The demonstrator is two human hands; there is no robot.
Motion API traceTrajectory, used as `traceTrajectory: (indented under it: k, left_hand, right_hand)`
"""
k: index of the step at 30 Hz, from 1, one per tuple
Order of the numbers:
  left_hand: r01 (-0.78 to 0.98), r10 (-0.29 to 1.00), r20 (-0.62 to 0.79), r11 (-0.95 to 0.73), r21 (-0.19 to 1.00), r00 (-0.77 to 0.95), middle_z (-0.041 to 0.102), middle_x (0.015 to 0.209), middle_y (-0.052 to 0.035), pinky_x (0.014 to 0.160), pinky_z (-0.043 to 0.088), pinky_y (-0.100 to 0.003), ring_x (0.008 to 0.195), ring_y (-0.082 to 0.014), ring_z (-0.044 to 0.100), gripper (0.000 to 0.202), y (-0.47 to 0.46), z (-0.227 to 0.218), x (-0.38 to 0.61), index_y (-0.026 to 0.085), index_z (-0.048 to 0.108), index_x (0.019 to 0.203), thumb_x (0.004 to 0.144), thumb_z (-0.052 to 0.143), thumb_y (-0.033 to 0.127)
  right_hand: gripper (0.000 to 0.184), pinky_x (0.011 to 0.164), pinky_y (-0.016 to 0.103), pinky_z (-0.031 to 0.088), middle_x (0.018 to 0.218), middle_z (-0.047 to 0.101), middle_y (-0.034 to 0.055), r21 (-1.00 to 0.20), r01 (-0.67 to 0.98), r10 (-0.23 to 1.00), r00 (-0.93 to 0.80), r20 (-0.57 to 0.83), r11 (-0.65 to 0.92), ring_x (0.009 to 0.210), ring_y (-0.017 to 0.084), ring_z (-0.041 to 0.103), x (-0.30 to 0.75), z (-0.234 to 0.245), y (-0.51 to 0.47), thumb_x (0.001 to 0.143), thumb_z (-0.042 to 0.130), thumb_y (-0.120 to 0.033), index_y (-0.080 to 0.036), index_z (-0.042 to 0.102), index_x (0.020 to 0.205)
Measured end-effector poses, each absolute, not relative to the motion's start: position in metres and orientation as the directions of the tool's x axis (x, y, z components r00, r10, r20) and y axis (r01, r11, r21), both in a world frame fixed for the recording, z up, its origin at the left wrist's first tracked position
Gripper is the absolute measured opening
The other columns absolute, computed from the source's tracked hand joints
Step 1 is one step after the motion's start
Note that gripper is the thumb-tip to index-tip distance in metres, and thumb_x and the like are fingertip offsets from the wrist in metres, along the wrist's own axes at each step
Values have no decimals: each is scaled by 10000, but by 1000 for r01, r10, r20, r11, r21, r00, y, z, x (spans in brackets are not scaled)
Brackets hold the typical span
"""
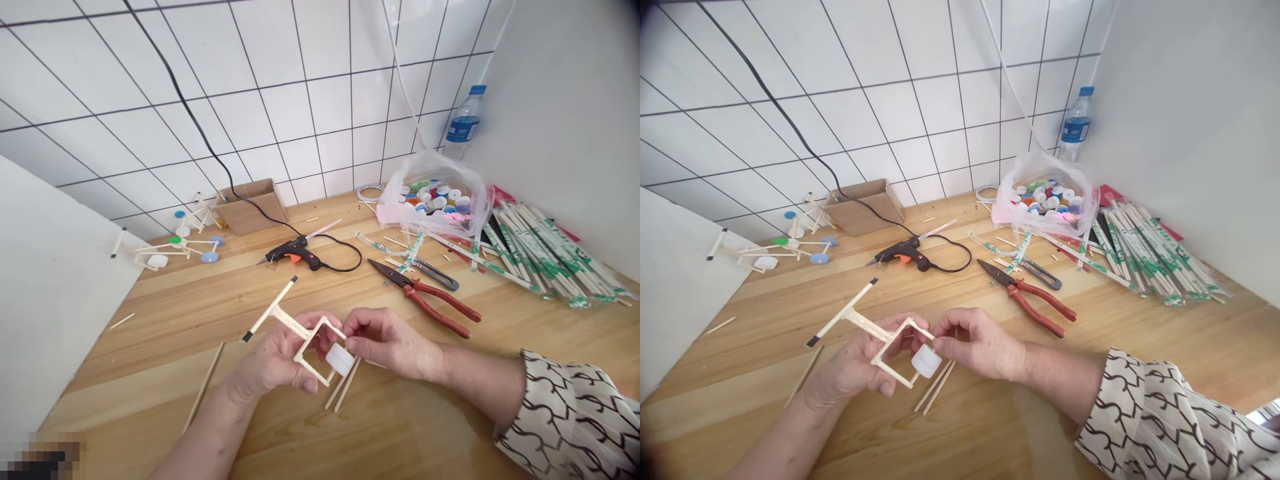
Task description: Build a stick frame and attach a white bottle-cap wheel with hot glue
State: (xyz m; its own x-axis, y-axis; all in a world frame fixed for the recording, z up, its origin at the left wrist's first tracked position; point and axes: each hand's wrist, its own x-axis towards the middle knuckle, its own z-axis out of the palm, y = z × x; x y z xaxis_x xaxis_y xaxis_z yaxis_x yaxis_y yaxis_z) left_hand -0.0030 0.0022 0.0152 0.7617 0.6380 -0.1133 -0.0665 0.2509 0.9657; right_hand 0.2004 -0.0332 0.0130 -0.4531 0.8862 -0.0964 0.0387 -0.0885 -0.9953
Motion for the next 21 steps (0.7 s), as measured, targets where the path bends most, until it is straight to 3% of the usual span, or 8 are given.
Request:
traceTrajectory:
  k: [8, 12, 16, 21]
  left_hand:
    - [-119, 603, -125, 349, 929, 788, 563, 838, -31, 672, 379, -250, 748, -150, 481, 491, 1, 18, 0, 174, 659, 908, 481, 851, 324]
    - [-123, 603, -127, 356, 926, 788, 580, 796, -41, 635, 371, -253, 717, -150, 489, 455, 3, 18, 2, 149, 656, 921, 565, 800, 393]
    - [-148, 716, -171, 361, 921, 677, 599, 882, -54, 691, 399, -272, 776, -157, 518, 511, 1, 13, 8, 158, 647, 1004, 601, 771, 446]
    - [-157, 809, -272, 404, 901, 521, 632, 860, -37, 687, 431, -266, 776, -144, 553, 491, -6, 3, 15, 158, 639, 961, 544, 831, 333]
  right_hand:
    - [300, 680, 275, 438, 796, 611, 33, -992, 55, 830, -543, -126, -115, 716, 144, 550, 202, 19, -33, 792, 591, -444, -148, 563, 750]
    - [308, 612, 244, 395, 706, 565, 4, -988, 63, 859, -489, -155, -142, 650, 123, 501, 202, 16, -32, 792, 589, -452, -151, 553, 737]
    - [349, 563, 234, 351, 664, 510, -7, -985, 131, 921, -357, -156, -116, 608, 113, 438, 202, 14, -31, 784, 577, -489, -152, 533, 705]
    - [356, 579, 250, 353, 673, 496, 0, -977, 203, 961, -252, -118, -67, 627, 128, 437, 203, 10, -30, 805, 534, -500, -154, 533, 726]
